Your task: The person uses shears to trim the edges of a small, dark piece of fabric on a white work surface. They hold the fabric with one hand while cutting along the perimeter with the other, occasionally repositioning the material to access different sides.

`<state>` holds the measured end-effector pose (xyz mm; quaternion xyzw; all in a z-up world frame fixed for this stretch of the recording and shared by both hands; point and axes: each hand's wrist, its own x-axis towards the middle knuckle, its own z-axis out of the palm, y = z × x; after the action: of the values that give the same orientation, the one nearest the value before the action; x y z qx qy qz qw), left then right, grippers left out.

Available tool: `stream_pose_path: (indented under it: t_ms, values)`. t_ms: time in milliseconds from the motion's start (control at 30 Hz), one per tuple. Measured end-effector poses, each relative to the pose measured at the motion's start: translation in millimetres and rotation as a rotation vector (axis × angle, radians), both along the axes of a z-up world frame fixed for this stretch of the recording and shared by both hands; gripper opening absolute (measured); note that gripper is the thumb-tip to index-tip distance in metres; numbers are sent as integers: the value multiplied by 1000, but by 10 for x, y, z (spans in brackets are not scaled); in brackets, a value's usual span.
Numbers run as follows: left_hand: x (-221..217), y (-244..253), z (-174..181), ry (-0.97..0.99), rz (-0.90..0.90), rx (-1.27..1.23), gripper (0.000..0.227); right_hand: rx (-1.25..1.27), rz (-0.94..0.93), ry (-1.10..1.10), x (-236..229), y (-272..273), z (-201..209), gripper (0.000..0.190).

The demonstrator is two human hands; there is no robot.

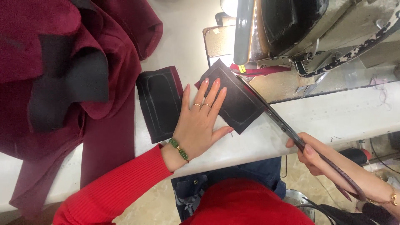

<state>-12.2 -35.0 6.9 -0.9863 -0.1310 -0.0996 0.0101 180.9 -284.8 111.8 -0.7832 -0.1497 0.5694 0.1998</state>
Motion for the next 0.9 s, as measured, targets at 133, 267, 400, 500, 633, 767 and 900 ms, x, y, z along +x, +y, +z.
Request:
stream_pose_path:
  t_ms: [133,267,400,500,633,767,900]
  values:
    - [5,-4,-7,-2,11,7,97,10,37,-18,0,28,-71,58]
    - [10,-8,-10,2,18,10,97,1,114,-89,-10,33,-94,57]
    - [9,-4,-7,-3,19,14,97,74,77,-90,-15,8,-135,56]
    - [5,-3,-11,-1,17,16,97,132,43,-64,40,-77,-276,49]
    - [1,0,13,-16,14,8,97,138,29,-42,50,-26,-267,45]
    - [0,0,5,-17,17,5,98,117,-83,-16,-82,88,-11,39]
    - [4,-4,-7,-20,16,-14,99,95,17,-50,-28,103,-82,45]
